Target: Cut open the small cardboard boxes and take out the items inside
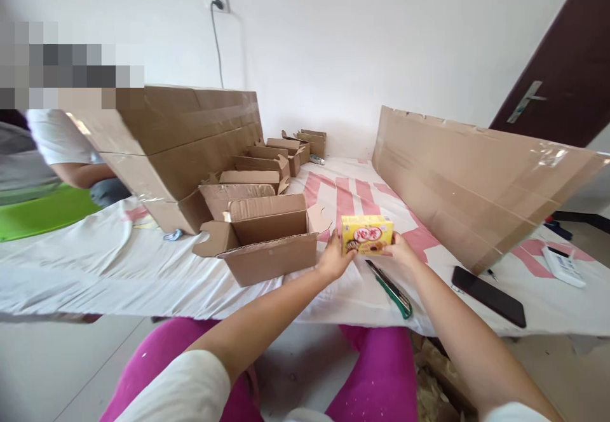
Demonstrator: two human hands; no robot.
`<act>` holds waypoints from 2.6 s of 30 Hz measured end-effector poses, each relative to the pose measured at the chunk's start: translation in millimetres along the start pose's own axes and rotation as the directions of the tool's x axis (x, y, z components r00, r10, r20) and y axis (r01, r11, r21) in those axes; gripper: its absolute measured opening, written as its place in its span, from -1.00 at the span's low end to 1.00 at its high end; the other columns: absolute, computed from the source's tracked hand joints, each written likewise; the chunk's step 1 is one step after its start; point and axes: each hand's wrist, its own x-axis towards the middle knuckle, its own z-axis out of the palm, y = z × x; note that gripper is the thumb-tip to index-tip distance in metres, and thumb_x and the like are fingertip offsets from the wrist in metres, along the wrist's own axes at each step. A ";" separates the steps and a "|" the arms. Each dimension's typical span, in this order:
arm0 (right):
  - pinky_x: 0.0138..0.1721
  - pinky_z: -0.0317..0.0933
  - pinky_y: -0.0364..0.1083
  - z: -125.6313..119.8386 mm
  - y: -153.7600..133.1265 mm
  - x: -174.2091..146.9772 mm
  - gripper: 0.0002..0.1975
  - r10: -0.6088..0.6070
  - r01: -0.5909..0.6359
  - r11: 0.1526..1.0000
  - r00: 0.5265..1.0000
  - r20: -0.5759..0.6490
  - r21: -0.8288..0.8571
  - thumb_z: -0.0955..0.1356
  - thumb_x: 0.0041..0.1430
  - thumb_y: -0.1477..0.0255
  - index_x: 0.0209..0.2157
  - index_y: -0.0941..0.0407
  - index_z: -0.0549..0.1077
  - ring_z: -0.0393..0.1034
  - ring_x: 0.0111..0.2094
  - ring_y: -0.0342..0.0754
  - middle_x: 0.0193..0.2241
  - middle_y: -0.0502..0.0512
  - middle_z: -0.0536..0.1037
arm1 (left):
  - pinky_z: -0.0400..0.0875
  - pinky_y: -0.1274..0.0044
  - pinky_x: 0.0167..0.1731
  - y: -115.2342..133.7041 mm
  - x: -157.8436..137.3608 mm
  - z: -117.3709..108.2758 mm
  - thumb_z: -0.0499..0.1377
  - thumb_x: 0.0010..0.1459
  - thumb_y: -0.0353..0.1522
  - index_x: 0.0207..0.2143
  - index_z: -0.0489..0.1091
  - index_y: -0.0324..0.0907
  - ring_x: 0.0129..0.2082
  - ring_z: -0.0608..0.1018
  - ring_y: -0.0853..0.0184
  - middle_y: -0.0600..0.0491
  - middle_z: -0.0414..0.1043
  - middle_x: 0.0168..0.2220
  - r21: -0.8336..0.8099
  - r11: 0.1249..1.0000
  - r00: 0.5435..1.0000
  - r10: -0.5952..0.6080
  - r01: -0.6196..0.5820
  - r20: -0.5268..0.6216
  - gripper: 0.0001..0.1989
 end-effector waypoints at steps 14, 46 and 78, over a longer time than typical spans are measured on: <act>-0.03 0.34 0.15 73.2 22.4 -96.0 -0.45 -0.045 0.068 0.996 0.948 0.315 -0.063 0.52 -0.25 0.38 -0.12 0.09 0.42 0.47 -0.07 0.18 -0.09 0.19 0.57 | 0.39 0.37 -0.16 -8.6 -115.3 -100.8 0.08 0.16 -0.02 -0.06 0.16 -0.17 -0.04 0.53 0.03 -0.19 0.48 -0.06 0.297 0.949 0.992 -0.118 0.104 0.031 -0.53; -0.20 0.41 0.07 178.1 60.7 -109.1 -0.53 -0.271 0.324 0.910 0.937 0.219 -0.258 0.40 0.04 0.20 -0.04 0.11 0.34 0.47 -0.21 0.09 -0.15 0.24 0.53 | 0.31 0.51 -0.36 -52.4 -75.3 -211.0 0.18 0.10 -0.32 -0.01 0.26 -0.12 -0.48 0.43 0.38 0.17 0.37 -0.49 0.071 0.997 0.732 0.077 -0.040 -0.677 -0.62; -0.06 0.30 0.08 176.4 -50.0 -102.8 -0.87 -0.721 0.750 0.457 0.627 0.295 -0.477 0.31 0.20 0.41 -0.18 0.05 0.40 0.38 -0.12 0.04 -0.20 0.14 0.49 | 0.26 0.36 -0.09 -60.6 -66.9 -196.0 0.06 0.26 -0.36 -0.14 0.43 -0.14 -0.13 0.51 0.21 -0.02 0.51 -0.17 0.419 0.907 0.705 0.317 -0.032 -0.634 -0.80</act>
